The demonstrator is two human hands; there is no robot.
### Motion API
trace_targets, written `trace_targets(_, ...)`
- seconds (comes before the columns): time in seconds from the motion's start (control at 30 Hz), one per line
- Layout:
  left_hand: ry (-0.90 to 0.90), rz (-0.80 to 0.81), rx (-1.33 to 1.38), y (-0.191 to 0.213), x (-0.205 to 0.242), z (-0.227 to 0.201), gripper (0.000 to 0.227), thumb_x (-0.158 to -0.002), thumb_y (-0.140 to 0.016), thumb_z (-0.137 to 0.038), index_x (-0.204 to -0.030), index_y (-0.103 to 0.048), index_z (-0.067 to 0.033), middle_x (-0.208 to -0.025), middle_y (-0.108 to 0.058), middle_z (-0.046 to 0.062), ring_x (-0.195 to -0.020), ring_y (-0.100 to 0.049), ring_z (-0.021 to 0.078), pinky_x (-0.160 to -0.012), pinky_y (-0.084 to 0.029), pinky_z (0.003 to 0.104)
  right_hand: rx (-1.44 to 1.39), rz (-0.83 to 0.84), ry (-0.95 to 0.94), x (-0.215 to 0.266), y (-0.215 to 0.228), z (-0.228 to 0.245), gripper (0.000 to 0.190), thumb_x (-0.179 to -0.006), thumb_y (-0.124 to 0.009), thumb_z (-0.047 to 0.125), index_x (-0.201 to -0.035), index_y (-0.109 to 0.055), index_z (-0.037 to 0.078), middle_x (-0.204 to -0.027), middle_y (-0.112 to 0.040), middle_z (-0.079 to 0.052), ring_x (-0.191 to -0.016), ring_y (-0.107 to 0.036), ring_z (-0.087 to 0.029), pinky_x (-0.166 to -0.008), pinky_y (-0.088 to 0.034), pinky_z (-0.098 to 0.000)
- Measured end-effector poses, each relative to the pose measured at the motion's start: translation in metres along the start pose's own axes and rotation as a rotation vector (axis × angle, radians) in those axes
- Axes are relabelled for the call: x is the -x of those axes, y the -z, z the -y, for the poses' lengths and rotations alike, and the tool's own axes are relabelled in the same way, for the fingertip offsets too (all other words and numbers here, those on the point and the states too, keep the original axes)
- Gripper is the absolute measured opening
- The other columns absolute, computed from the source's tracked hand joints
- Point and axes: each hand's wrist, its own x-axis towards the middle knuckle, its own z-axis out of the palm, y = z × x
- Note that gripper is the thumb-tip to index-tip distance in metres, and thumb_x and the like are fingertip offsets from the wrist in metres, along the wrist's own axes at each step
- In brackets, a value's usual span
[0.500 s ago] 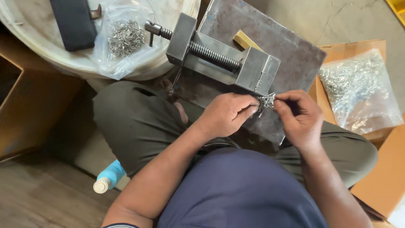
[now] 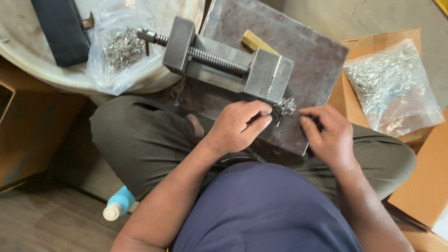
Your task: The person sits cross-legged on the floor and sorts small metal nails by hand, picking them from a pile on a metal workbench and placing them into a plastic bag. The person also uses a small wooden block to sweep the nails together on the workbench.
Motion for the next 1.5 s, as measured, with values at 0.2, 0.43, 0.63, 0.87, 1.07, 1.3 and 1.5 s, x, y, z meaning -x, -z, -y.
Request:
trace_targets(0.2,0.038,0.015,-0.024,-0.003,-0.001,-0.002,0.012,-0.096,-0.070,-0.016,-0.103,-0.066,-0.0064,-0.083,-0.070,0.010,-0.076,-0.068,0.0276,-0.068,-0.052,0.036,-0.017,-0.007,-0.070,-0.005,0.006,-0.016,0.014,-0.094,-0.074,0.006,-0.107,-0.073,0.003,-0.092,-0.070,-0.011,-0.077,-0.069,-0.023,-0.069,-0.053,-0.0328)
trace_targets(0.43,0.110,0.027,-0.016,-0.006,-0.006,-0.008,0.017,-0.093,-0.073,-0.016,-0.104,-0.067,-0.0052,-0.083,-0.073,0.009,-0.072,-0.072,0.0244,-0.066,-0.055,0.033,0.101,0.062,0.063,-0.020,0.005,-0.007,0.020,-0.090,-0.078,0.016,-0.108,-0.074,0.008,-0.091,-0.070,-0.009,-0.080,-0.070,-0.026,-0.069,-0.054,-0.0356)
trace_targets(0.63,0.151,0.037,-0.066,-0.010,-0.009,-0.012,0.017,-0.091,-0.075,-0.018,-0.102,-0.070,-0.0055,-0.083,-0.073,0.010,-0.072,-0.073,0.0242,-0.066,-0.056,0.032,0.061,0.074,0.111,-0.031,0.010,-0.003,0.034,-0.086,-0.080,0.022,-0.115,-0.071,0.009,-0.092,-0.067,-0.008,-0.081,-0.070,-0.026,-0.070,-0.055,-0.0368)
trace_targets(0.87,0.260,-0.040,-0.169,-0.028,-0.014,-0.018,0.015,-0.090,-0.075,-0.021,-0.097,-0.076,-0.0080,-0.078,-0.073,0.012,-0.067,-0.073,0.0252,-0.062,-0.055,0.035,0.191,0.095,0.117,-0.034,0.001,-0.004,0.014,-0.090,-0.076,0.023,-0.101,-0.076,0.015,-0.089,-0.066,-0.006,-0.078,-0.068,-0.029,-0.068,-0.054,-0.0402)
trace_targets(1.07,0.088,0.031,-0.178,-0.043,-0.015,-0.022,0.020,-0.093,-0.072,-0.020,-0.107,-0.067,-0.0069,-0.084,-0.070,0.010,-0.078,-0.070,0.0304,-0.070,-0.054,0.039,0.095,0.036,0.088,-0.035,-0.005,-0.008,0.010,-0.091,-0.075,0.016,-0.100,-0.075,0.011,-0.091,-0.067,-0.007,-0.079,-0.068,-0.029,-0.069,-0.054,-0.0384)
trace_targets(1.3,0.023,0.132,-0.048,-0.044,-0.018,-0.022,0.022,-0.094,-0.070,-0.019,-0.111,-0.064,-0.0070,-0.091,-0.071,0.008,-0.084,-0.070,0.0277,-0.076,-0.055,0.038,-0.134,0.002,-0.072,-0.033,-0.003,-0.021,0.012,-0.092,-0.076,0.009,-0.102,-0.073,0.004,-0.091,-0.070,-0.008,-0.072,-0.066,-0.016,-0.065,-0.051,-0.0296)
trace_targets(1.5,0.115,0.058,-0.023,-0.049,-0.018,-0.019,0.028,-0.097,-0.069,-0.022,-0.119,-0.062,-0.0058,-0.086,-0.071,0.011,-0.077,-0.072,0.0277,-0.068,-0.055,0.038,-0.273,0.042,-0.182,-0.026,-0.005,-0.032,0.012,-0.093,-0.076,0.010,-0.102,-0.072,0.002,-0.086,-0.068,-0.002,-0.067,-0.053,-0.005,-0.062,-0.046,-0.0223)
